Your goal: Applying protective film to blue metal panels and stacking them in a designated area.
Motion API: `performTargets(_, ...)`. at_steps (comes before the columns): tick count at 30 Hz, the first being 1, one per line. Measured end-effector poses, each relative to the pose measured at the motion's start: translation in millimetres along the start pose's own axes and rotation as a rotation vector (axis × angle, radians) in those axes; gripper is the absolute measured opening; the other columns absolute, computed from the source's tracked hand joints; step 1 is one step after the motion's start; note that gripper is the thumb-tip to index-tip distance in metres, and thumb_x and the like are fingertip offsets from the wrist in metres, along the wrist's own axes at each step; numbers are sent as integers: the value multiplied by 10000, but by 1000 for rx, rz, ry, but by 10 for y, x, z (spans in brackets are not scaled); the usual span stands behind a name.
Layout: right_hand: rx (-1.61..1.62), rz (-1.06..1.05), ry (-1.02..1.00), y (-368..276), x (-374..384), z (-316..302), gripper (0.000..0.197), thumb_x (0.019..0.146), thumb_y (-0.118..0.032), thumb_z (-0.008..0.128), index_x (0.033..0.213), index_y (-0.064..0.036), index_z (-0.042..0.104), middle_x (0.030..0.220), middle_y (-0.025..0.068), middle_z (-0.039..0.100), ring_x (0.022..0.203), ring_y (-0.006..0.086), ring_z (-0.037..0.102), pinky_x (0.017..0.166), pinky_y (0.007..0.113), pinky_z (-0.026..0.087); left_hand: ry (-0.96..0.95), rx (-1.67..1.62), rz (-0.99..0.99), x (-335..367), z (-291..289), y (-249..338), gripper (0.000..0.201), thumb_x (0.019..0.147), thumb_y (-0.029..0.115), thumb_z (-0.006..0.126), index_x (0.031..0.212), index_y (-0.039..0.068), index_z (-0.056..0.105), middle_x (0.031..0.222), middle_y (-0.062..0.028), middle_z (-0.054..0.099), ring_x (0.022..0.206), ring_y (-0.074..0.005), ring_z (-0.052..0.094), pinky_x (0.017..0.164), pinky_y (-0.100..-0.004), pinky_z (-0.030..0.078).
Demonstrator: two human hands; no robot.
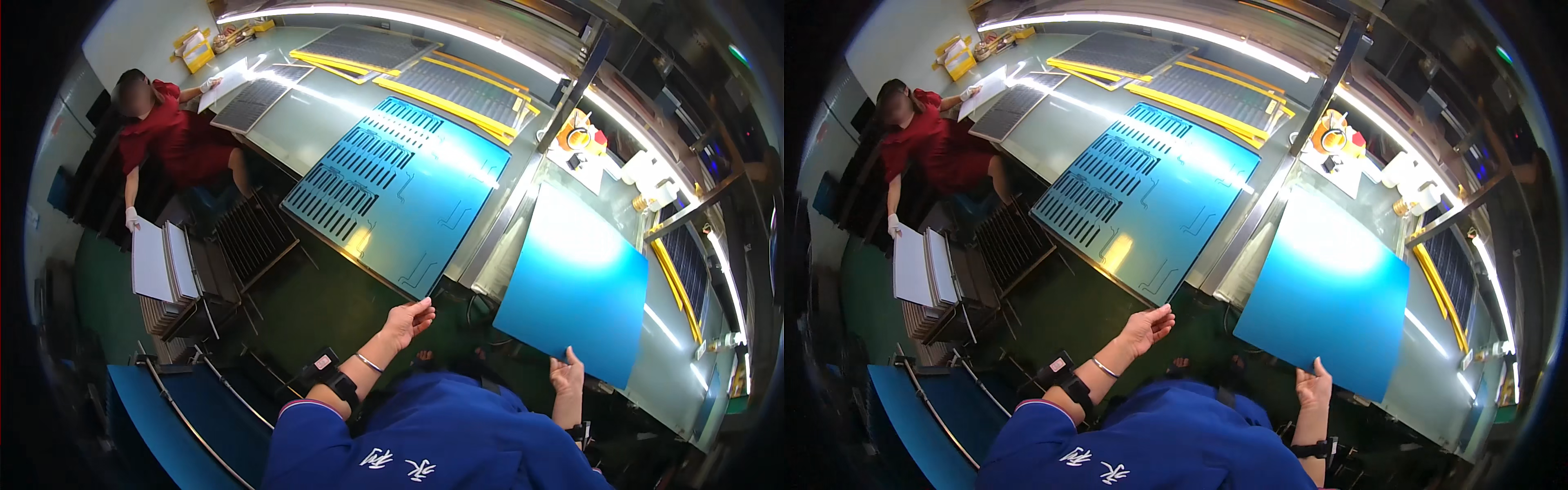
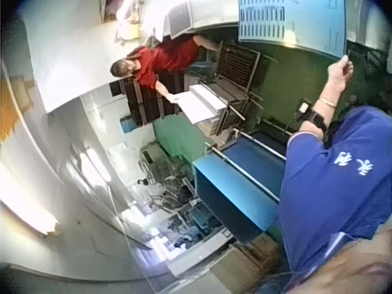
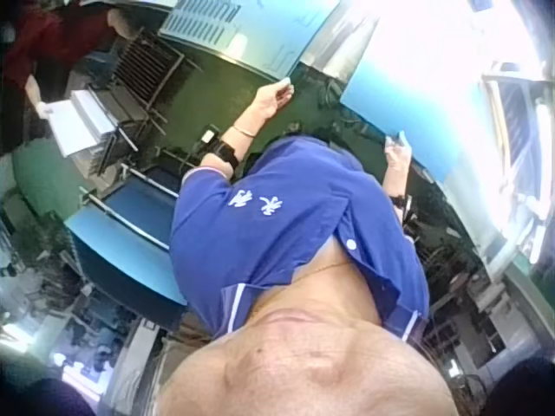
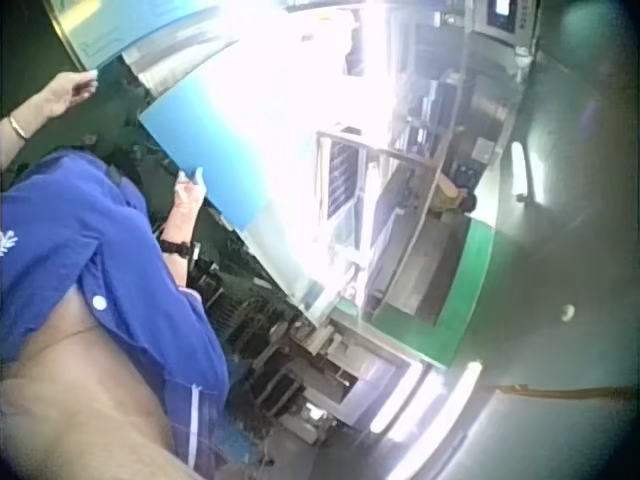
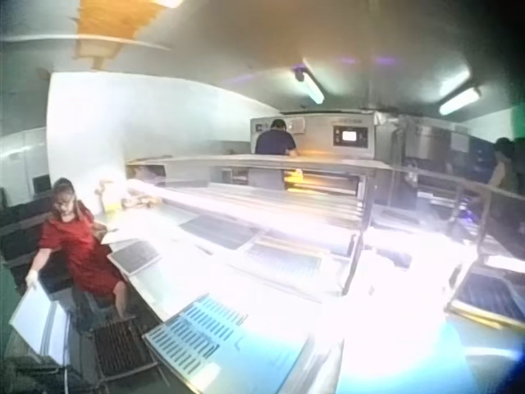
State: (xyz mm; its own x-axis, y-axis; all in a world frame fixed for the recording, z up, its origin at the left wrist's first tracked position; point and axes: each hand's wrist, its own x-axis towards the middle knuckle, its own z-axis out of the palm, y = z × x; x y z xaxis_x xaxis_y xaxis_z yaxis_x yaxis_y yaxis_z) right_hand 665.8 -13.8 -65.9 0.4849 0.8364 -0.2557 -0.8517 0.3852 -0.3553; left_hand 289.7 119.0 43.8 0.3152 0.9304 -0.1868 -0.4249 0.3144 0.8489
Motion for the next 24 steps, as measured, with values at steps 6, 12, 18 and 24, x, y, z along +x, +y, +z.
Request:
performTargets(6,-247,248,-157,409,-176,56,222,843,-145,642,1029,-69,547,1050,101,597,1027,257,567,968,457,432,159,22,80,-240,-360,-165,189,817,242,694,840,72,615,800,-16,653,699,-92,622,568,-198,501)
performTargets(12,-164,339,-82,510,-431,24,168,823,-106,662,967,-80,579,987,98,632,973,228,588,966,424,433,264,-161,115,-651,-707,-403,181,812,238,701,855,83,618,815,-13,655,709,-93,622,578,-200,503)
performTargets(18,-81,278,-83,471,-504,-234,175,835,-116,649,989,-61,588,1057,107,625,1025,243,580,962,401,436,384,-87,178,-867,-959,-678,153,827,206,680,804,78,601,789,-32,657,674,-93,616,574,-196,497)
performTargets(24,-158,372,-116,641,-545,-105,152,849,-114,630,986,-63,589,995,96,647,987,237,600,888,386,488,615,-142,341,-1238,-1259,-846,131,820,143,679,755,86,581,725,-42,645,598,-99,609,508,-200,498)
